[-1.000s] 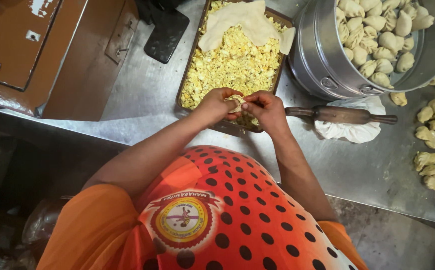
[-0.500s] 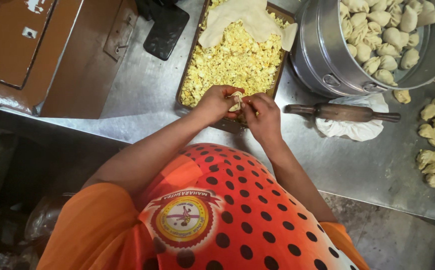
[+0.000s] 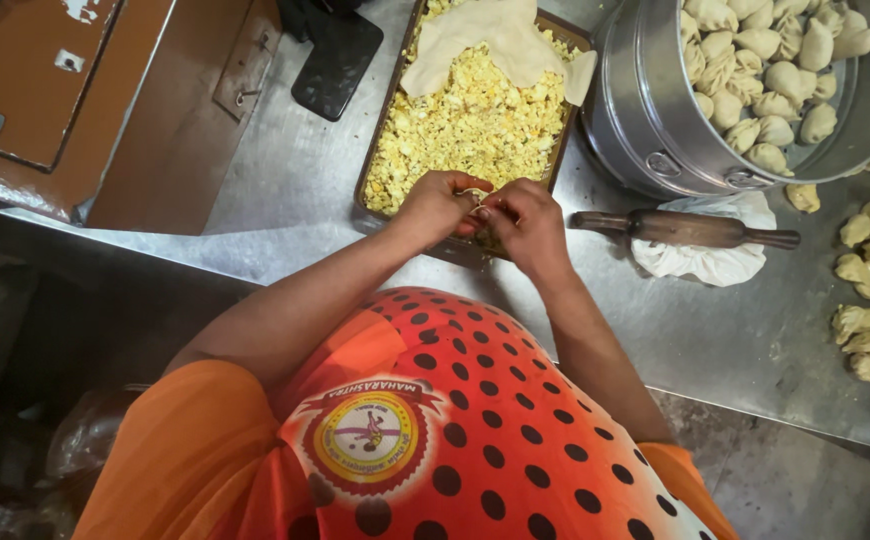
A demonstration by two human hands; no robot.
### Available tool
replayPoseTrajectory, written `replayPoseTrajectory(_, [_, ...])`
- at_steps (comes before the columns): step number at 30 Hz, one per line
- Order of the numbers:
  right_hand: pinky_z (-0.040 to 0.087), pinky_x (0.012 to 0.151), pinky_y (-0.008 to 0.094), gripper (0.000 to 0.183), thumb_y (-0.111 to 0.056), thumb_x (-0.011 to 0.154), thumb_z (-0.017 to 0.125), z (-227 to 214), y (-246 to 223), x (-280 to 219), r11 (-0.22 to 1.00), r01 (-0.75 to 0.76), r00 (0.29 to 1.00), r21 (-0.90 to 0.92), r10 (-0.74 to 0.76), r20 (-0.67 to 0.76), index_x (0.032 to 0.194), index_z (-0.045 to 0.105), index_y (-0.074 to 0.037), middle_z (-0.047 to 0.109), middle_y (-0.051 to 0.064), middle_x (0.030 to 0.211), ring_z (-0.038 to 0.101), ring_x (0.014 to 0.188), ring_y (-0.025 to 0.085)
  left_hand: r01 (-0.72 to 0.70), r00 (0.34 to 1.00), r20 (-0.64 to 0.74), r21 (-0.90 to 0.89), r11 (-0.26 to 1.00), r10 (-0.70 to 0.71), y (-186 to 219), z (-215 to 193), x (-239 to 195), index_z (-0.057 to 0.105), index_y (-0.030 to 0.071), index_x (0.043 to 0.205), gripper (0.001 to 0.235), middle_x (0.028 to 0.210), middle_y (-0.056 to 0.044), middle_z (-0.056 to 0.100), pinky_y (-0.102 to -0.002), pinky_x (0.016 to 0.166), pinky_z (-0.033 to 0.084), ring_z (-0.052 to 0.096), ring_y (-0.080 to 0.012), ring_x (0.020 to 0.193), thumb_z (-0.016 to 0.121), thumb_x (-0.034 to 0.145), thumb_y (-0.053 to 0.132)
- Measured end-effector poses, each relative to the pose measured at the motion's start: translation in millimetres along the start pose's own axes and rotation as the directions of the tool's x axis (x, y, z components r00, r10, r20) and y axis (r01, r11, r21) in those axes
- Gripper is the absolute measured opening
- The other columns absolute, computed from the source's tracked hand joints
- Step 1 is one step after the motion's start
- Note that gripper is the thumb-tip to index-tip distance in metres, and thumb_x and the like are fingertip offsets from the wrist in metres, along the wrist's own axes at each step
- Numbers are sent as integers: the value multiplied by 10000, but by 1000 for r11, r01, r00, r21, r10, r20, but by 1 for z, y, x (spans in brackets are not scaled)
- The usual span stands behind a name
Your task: The person fills circular dough wrappers with a yellow grain-based mixture, pleats the edges to seal them, and places the finished dumplings into a metal steamer. The process is repeated continuously throughout the clip.
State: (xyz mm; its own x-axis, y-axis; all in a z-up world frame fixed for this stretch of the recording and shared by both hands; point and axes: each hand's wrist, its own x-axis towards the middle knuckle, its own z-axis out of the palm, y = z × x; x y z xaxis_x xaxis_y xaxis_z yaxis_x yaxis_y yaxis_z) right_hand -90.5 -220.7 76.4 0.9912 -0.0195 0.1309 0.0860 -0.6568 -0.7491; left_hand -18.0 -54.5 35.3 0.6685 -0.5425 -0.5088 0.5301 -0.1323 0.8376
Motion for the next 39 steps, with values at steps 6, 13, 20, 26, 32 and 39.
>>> replayPoseTrajectory(6, [541,695,284,160,-23,822,821,-4,14,11,959,-208,973,192,183,141,937,709,-19,688,63,877,658,765,134,-34,998,47,26,999,33,-9,1,4,691,-8,1265,307,978,-134,770,-255,687,649,757,-148,780,572,987,48])
replayPoseTrajectory(13, [546,670,299,103,-36,836,810,-1,2,10,991,-121,993,50,120,19,901,734,-10,698,86,851,693,752,181,38,976,216,-128,991,-9,-16,-11,11,561,20,1381,381,1154,-139,716,-255,740,650,746,-178,944,462,1014,46])
replayPoseTrajectory(20, [562,773,399,180,-88,840,804,4,-22,-7,892,307,940,-333,-339,-43,1003,746,-35,679,111,971,674,893,304,-6,997,75,40,999,3,-12,-5,8,629,12,1354,379,1085,-170,730,-288,684,634,722,-218,822,474,1008,26])
replayPoseTrajectory(26, [560,750,392,118,-27,838,782,6,-12,-5,897,290,948,-334,-316,-26,947,737,-37,687,95,924,679,855,290,7,998,62,13,1000,-8,-7,-2,5,563,5,1400,423,1073,-158,737,-292,713,657,763,-195,843,471,988,20])
replayPoseTrajectory(32, [544,734,302,92,-2,896,773,4,11,-7,990,-60,991,131,75,-112,953,701,-8,697,68,889,672,819,178,20,966,254,-280,960,54,-11,-20,4,454,6,1482,460,1120,-121,708,-298,783,621,746,-201,944,445,1023,38])
replayPoseTrajectory(39, [541,723,236,170,-27,873,777,2,28,-3,797,-334,933,503,356,54,1021,693,-37,689,-17,869,638,799,62,-203,943,249,-99,974,222,-26,-9,-1,504,16,1470,413,1124,-97,730,-272,796,613,745,-154,945,457,1060,32])
